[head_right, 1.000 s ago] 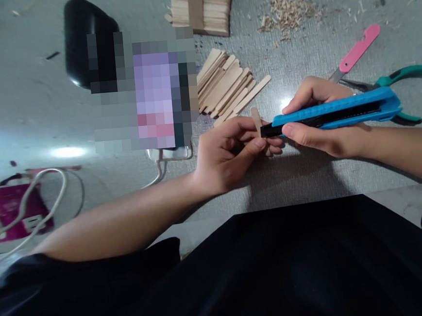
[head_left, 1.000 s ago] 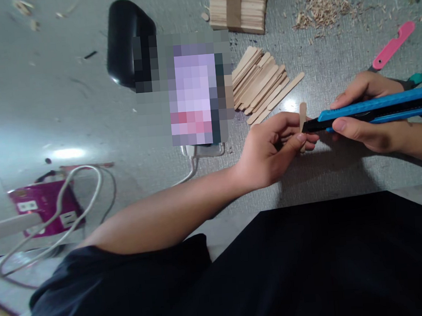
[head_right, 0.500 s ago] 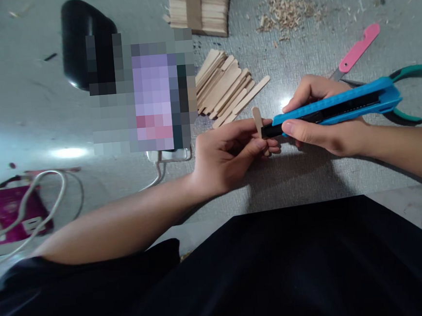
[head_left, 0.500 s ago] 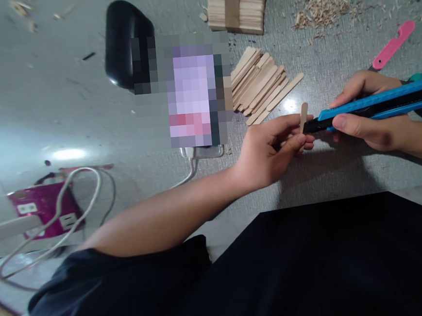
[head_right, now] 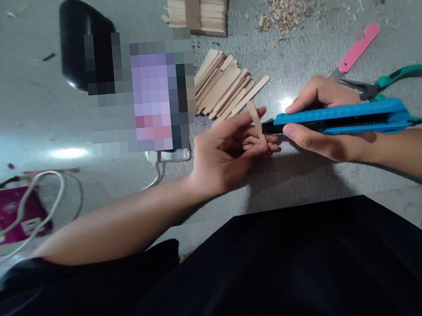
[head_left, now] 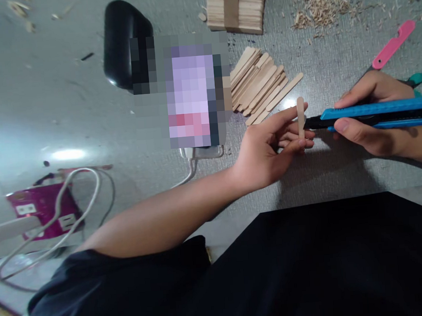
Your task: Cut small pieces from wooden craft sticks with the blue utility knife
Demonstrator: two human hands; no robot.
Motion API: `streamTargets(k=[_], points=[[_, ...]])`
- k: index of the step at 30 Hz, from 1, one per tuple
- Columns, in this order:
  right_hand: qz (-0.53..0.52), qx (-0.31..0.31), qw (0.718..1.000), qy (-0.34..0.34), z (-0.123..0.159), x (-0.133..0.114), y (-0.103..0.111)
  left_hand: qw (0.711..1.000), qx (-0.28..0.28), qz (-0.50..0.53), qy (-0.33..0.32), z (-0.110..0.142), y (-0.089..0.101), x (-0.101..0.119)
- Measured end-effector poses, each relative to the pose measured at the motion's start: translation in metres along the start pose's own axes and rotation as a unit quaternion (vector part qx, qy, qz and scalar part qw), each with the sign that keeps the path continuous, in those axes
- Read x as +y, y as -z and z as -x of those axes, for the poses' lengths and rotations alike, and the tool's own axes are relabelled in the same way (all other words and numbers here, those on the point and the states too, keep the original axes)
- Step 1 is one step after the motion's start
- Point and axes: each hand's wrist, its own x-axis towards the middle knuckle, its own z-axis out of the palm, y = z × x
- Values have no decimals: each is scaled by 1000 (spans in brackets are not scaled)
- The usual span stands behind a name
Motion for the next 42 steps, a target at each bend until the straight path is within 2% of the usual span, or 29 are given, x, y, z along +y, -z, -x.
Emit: streamTargets(k=[3,7,12,18,21,27,30,34,36,38,42], points=[[101,22,993,60,1,4,-2,1000,-16,-14,-7,2,3,-2],[115,51,987,98,1,7,-4,997,-40,-54,-25,3,6,-3],[119,30,988,95,1,4,-3,992,-57,-101,-48,4,5,-2],[86,3,991,99,0,-3,-1,973,-61,-213,-61,10,3,5],[74,-8,993,88,-1,-3,-2,953,-50,-285,-86,10,5,8],[68,8,995,70,-1,0,-5,904,-1,-405,-137,8,8,13],[84,22,994,73,-1,-1,-7,880,6,-448,-159,7,10,12],[91,37,992,84,-1,0,-8,835,0,-501,-226,3,14,11],[100,45,990,94,-2,3,-8,822,-4,-510,-252,0,16,12],[114,47,988,97,-2,6,-7,825,-9,-506,-250,-3,17,14],[125,10,989,80,-5,7,-8,851,-45,-484,-200,-5,18,19]])
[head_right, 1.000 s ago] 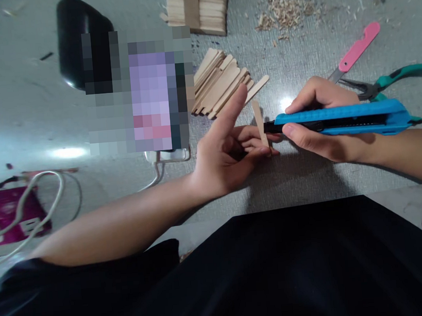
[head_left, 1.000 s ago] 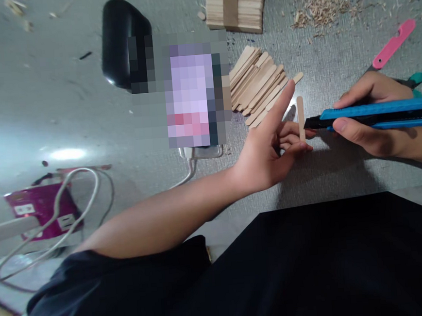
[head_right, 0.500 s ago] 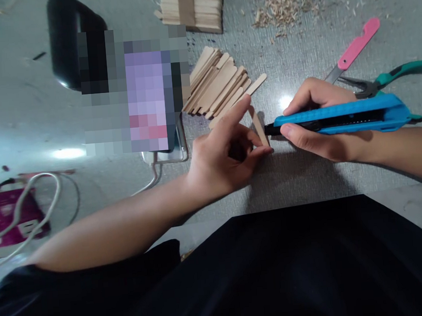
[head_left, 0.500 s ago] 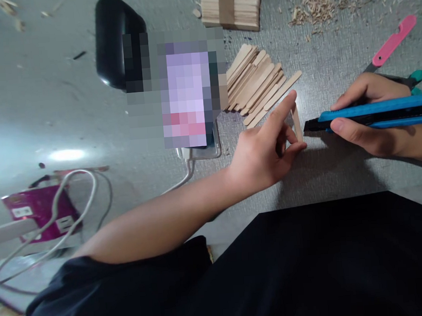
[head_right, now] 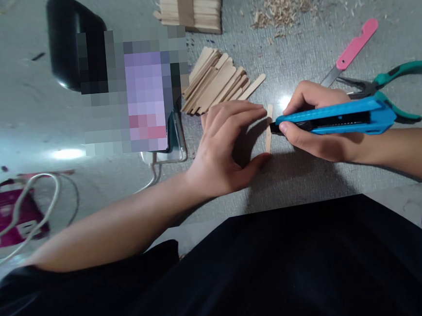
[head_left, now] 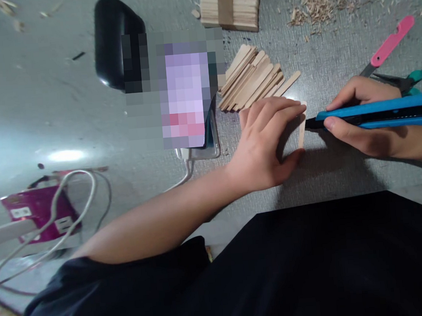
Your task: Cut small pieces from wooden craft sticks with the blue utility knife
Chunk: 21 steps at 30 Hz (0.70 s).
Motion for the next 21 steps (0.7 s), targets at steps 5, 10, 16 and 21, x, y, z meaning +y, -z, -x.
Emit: streamTargets(k=[5,10,16,21], points=[[-5,-30,999,-16,-4,-7,-1,1000,-20,-12,16,0,-1,-1],[-11,-53,998,14,-5,-6,-2,999,-28,-15,24,2,-4,-3],[-20,-51,998,19,-6,-4,-2,998,19,-55,13,5,-5,4],[7,-24,1000,4,0,-3,0,995,15,-69,-69,8,-5,7]])
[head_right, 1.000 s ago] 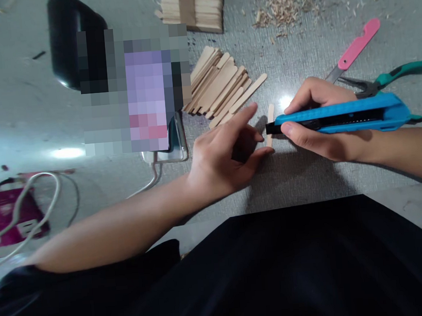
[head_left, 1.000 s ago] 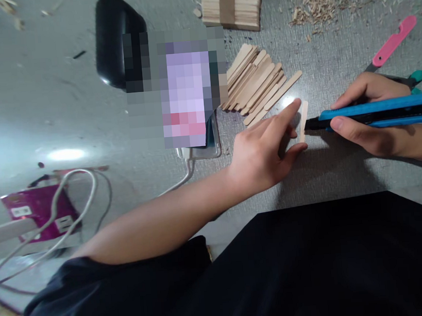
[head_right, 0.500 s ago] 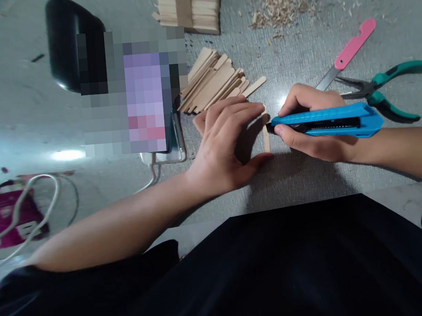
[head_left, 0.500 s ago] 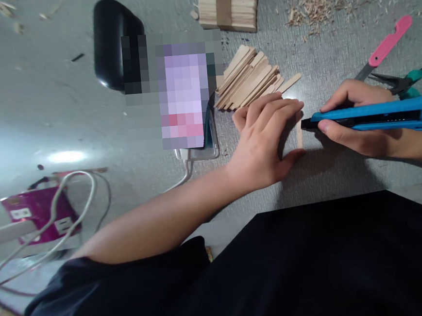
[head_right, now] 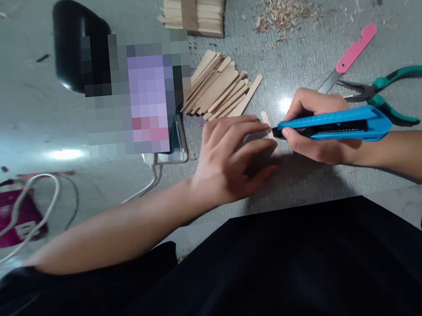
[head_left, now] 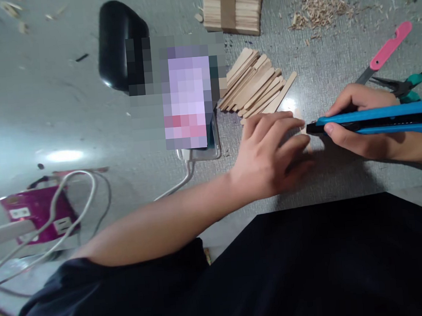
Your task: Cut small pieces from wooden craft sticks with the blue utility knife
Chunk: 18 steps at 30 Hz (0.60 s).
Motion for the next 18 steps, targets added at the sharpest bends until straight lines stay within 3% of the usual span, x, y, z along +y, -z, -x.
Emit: streamTargets(k=[6,12,18], points=[[19,36,999,2,3,7,4,996,-82,18,-16,2,0,-5],[57,53,997,-9,2,7,8,986,-162,-31,-20,4,1,-3],[51,61,997,-22,1,1,12,986,-165,-25,-2,1,4,3]])
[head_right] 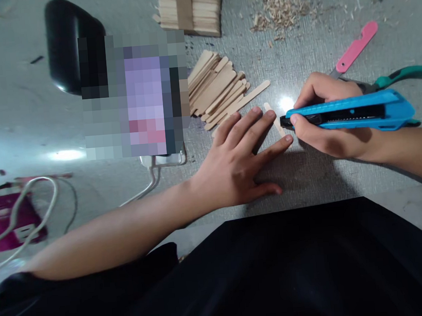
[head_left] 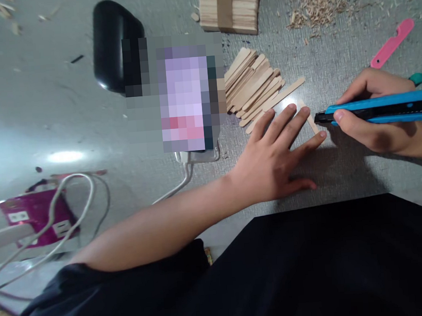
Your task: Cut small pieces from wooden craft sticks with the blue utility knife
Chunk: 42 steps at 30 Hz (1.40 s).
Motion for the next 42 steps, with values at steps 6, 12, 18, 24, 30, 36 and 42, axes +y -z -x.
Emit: streamTargets(k=[6,12,18,24,30,36,42], points=[[-14,-28,1000,-5,-1,-3,3,1000,-1,10,11,1,0,0],[-10,-3,1000,-10,0,-5,1,1000,-15,10,1,0,-2,-2],[-13,-22,999,37,-2,-4,3,1000,-17,2,-2,0,-1,-1],[-28,-38,998,38,-5,-5,1,1000,-4,-3,13,2,-2,-1],[-4,-48,997,52,-1,-1,1,1000,10,-21,2,1,-3,-1],[12,-46,998,49,0,-3,-2,1000,9,-1,9,2,-3,-1],[38,-27,995,93,1,-1,-4,1000,13,-7,3,2,-4,-2]])
